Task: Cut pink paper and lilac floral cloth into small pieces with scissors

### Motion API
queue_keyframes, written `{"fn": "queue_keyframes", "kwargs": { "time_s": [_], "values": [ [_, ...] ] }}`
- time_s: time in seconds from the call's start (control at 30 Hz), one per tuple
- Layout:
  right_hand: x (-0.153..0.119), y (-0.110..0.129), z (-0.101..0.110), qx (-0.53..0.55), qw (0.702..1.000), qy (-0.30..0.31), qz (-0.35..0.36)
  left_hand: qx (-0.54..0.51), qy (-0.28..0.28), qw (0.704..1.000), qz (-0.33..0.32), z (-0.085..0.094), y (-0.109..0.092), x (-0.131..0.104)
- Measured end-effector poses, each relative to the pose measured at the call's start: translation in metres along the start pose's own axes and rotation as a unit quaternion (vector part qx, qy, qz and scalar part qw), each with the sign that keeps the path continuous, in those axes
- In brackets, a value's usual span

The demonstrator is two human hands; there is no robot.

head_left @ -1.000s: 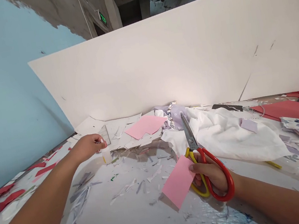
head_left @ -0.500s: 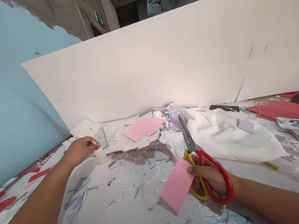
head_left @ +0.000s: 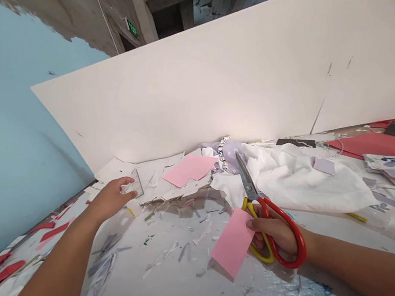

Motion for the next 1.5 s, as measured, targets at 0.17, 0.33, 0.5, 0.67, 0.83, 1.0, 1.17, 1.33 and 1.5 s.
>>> {"fn": "queue_keyframes", "kwargs": {
  "time_s": [0.17,0.33,0.5,0.67,0.83,1.0,1.17,1.33,1.5],
  "values": [
    [0.003,-0.002,0.001,-0.013,1.0,0.007,0.012,0.146,-0.03,0.989,0.003,0.015,-0.028,-0.016],
    [0.0,0.006,-0.005,-0.006,1.0,0.014,0.016,-0.019,0.049,0.988,-0.147,0.0,-0.136,-0.09],
    [-0.001,0.01,-0.004,-0.003,1.0,-0.004,0.013,-0.223,0.248,0.935,-0.123,-0.059,-0.184,-0.147],
    [-0.001,0.013,-0.001,0.015,0.999,-0.023,0.023,-0.271,0.339,0.9,-0.029,-0.091,-0.163,-0.134],
    [0.0,0.016,0.0,0.035,0.998,-0.045,0.017,-0.215,0.366,0.905,-0.012,-0.089,-0.128,-0.119],
    [0.005,0.007,0.006,0.026,0.997,-0.066,0.005,-0.046,0.266,0.959,-0.092,-0.074,-0.11,-0.11],
    [0.006,0.004,0.008,0.017,0.998,-0.065,0.01,0.183,0.064,0.954,-0.228,-0.04,-0.138,-0.12],
    [0.003,0.008,0.002,0.061,0.996,-0.063,-0.009,0.038,0.079,0.897,-0.433,-0.045,-0.2,-0.18],
    [0.003,0.007,0.003,0.083,0.993,-0.08,-0.024,-0.065,-0.049,0.854,-0.514,-0.014,-0.253,-0.179]
  ]
}}
Point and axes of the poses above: each hand's wrist, its own x-axis towards the middle knuckle, its own z-axis out of the back of the hand, y = z × x, the point moved 10 cm from there along x, towards the middle knuckle, and after that the axes turned 14 degrees about -y, right-handed, at the moved point
